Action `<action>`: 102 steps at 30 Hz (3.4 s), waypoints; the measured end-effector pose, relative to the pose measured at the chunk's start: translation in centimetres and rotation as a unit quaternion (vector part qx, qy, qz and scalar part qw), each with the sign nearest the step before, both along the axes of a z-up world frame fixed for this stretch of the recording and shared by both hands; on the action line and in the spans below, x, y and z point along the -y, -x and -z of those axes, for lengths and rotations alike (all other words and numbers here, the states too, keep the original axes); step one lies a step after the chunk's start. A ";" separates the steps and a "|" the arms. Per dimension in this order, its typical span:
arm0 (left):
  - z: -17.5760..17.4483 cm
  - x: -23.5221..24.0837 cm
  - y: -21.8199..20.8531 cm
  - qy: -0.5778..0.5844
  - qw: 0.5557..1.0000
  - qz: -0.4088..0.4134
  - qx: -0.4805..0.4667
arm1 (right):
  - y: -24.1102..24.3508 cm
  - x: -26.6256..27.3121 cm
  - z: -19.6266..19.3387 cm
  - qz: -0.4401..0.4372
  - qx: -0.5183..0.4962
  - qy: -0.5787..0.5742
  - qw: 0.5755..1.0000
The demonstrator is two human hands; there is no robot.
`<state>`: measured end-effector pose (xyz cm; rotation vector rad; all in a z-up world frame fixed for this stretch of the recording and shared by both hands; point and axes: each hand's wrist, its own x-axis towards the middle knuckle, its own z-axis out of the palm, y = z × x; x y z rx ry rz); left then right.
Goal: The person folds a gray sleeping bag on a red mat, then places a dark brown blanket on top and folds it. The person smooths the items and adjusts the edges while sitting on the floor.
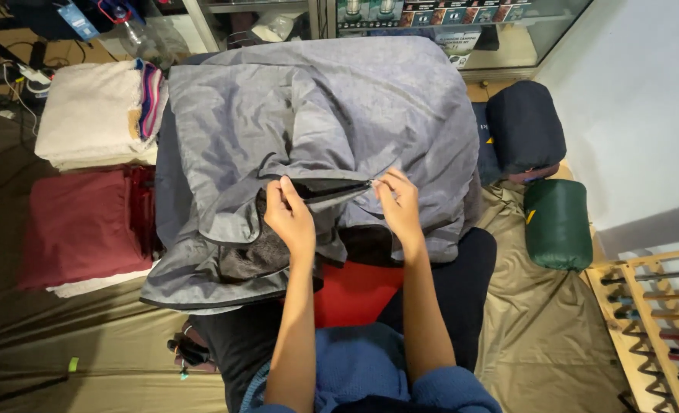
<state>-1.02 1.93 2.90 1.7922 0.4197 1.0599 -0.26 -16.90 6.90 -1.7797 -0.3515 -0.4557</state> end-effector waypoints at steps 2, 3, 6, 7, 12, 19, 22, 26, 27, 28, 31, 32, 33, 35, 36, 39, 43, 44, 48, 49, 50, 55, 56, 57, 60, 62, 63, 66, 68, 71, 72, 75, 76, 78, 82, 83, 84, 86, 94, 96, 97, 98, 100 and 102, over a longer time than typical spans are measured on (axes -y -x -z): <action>-0.7 -0.2 0.3 0.009 1.000 0.008 -0.008 | -0.5 0.3 1.0 -0.013 -0.016 -0.010 1.000; -0.9 -0.3 0.3 0.018 1.000 0.016 -0.017 | -0.8 0.5 1.5 -0.026 -0.032 -0.020 0.999; -2.0 -0.4 0.4 0.046 0.998 0.046 -0.017 | -0.8 0.7 3.1 -0.062 -0.070 -0.035 0.995; -1.1 -0.5 0.2 0.046 0.998 0.045 -0.017 | -0.8 0.5 3.4 -0.063 -0.071 -0.035 0.995; -0.7 -0.1 0.5 -0.093 0.972 0.187 -0.110 | 0.0 -1.3 1.5 -0.055 -0.104 -0.061 0.991; 7.2 1.2 0.7 -0.252 0.899 0.237 -0.269 | -3.0 -0.6 15.6 -0.077 -0.268 -0.042 0.960; 8.8 1.3 -0.3 -0.247 0.881 0.197 -0.352 | -3.9 1.8 20.2 -0.015 -0.236 -0.006 0.972; 10.8 0.5 -1.5 -0.286 0.893 0.128 -0.324 | -3.9 3.3 22.5 0.065 -0.100 0.092 0.989; 11.2 0.2 -1.7 -0.319 0.897 0.111 -0.284 | -3.7 3.2 22.5 0.073 -0.074 0.115 0.988; 12.0 -0.8 -2.2 -0.316 0.899 0.110 -0.284 | -3.5 3.3 22.2 0.071 -0.074 0.118 0.988; 13.4 -4.6 -3.4 -0.402 0.886 0.079 -0.218 | -3.2 3.6 21.7 0.058 -0.072 0.134 0.987; 13.0 -6.4 -3.6 -0.414 0.883 0.061 -0.211 | -3.1 3.7 21.8 0.058 -0.088 0.123 0.987; 12.6 -8.2 -3.8 -0.426 0.880 0.043 -0.205 | -3.1 3.9 21.8 0.058 -0.105 0.112 0.986; 12.1 -13.3 -4.4 -0.459 0.864 -0.027 -0.206 | -3.0 3.9 21.0 0.051 -0.104 0.116 0.986; 11.9 -15.8 -4.6 -0.492 0.841 -0.089 -0.205 | -2.8 4.0 20.8 0.053 -0.106 0.120 0.986; 11.0 -24.5 -2.7 -0.524 0.811 -0.178 -0.193 | -2.4 3.5 20.3 0.054 -0.091 0.160 0.981; 9.6 -32.6 1.3 -0.533 0.776 -0.239 -0.238 | -2.4 2.7 20.4 0.052 -0.073 0.193 0.977; 9.3 -33.8 2.2 -0.488 0.771 -0.273 -0.305 | -2.5 2.7 20.5 0.055 -0.063 0.207 0.975; 14.4 -41.1 4.2 -0.323 0.811 -0.297 -0.388 | -2.6 2.6 21.3 0.068 -0.054 0.243 0.966; 12.0 -39.2 4.9 -0.323 0.808 -0.300 -0.389 | -2.7 2.5 21.5 0.064 -0.055 0.242 0.967; 9.7 -37.1 5.5 -0.365 0.817 -0.301 -0.328 | -2.7 2.6 21.7 0.068 -0.060 0.248 0.965; 5.8 -26.4 4.3 -0.490 0.846 -0.191 -0.093 | -2.3 2.5 21.2 0.065 -0.074 0.253 0.963; 3.3 -22.8 4.9 -0.414 0.875 -0.063 -0.242 | -2.4 2.6 20.9 0.058 -0.065 0.247 0.965; 0.8 -19.1 5.5 -0.320 0.865 0.068 -0.380 | -2.4 2.6 20.6 0.052 -0.055 0.240 0.968; 6.4 -19.4 3.5 -0.341 0.775 0.087 -0.524 | -2.2 2.6 19.8 0.040 -0.062 0.221 0.973; 8.9 -21.6 2.8 -0.354 0.768 0.055 -0.530 | -1.9 2.8 18.9 0.037 -0.069 0.202 0.976; 10.1 -22.7 2.4 -0.366 0.759 0.019 -0.538 | -1.8 2.8 18.5 0.029 -0.076 0.181 0.980; 13.2 -28.6 1.4 -0.398 0.767 -0.016 -0.503 | -1.9 2.7 19.2 0.037 -0.085 0.176 0.980; 10.6 -30.6 3.0 -0.378 0.768 -0.057 -0.513 | -1.9 2.9 19.4 0.037 -0.088 0.173 0.980; 11.0 -34.5 5.5 -0.340 0.759 -0.141 -0.538 | -1.9 2.9 19.6 0.037 -0.085 0.173 0.981; 11.9 -35.9 6.3 -0.321 0.747 -0.181 -0.554 | -1.9 2.9 19.6 0.038 -0.081 0.175 0.980; 9.4 -33.0 9.0 -0.375 0.750 -0.252 -0.483 | -2.1 2.9 20.1 0.042 -0.076 0.179 0.980; 11.9 -33.6 9.5 -0.376 0.749 -0.253 -0.483 | -2.1 2.9 19.9 0.041 -0.077 0.177 0.980; 16.8 -34.8 10.3 -0.312 0.809 -0.195 -0.458 | -2.3 3.0 19.3 0.044 -0.056 0.166 0.984; 17.1 -32.4 12.7 -0.013 0.822 -0.045 -0.568 | -2.4 7.5 21.3 0.155 0.010 0.230 0.961; 12.3 -29.3 13.3 0.121 0.809 -0.003 -0.575 | -2.5 9.5 22.9 0.251 0.019 0.307 0.918; 6.3 -26.2 14.0 0.251 0.780 0.039 -0.572 | -2.4 11.6 24.5 0.344 0.026 0.379 0.859; 13.6 -29.0 13.1 0.267 0.777 0.040 -0.568 | -1.9 13.6 25.8 0.407 -0.019 0.375 0.833; 19.2 -30.8 12.8 0.201 0.890 -0.083 -0.401 | 0.5 14.2 19.9 0.526 -0.199 0.326 0.760; 20.8 -30.9 12.3 0.225 0.947 -0.159 -0.163 | 0.8 14.7 15.3 0.395 -0.442 0.249 0.766; 19.9 -30.7 11.7 0.227 0.947 -0.157 -0.163 | 0.7 15.4 16.1 0.397 -0.441 0.249 0.765; 19.1 -30.5 10.9 0.399 0.887 -0.217 -0.087 | 0.8 16.1 16.8 0.383 -0.440 0.149 0.798; 16.8 -29.3 9.9 0.554 0.789 -0.265 -0.010 | 1.1 16.0 15.8 0.368 -0.432 0.046 0.822; 13.9 -27.3 9.4 0.641 0.763 -0.040 0.072 | 1.7 14.4 12.3 0.301 -0.581 -0.146 0.742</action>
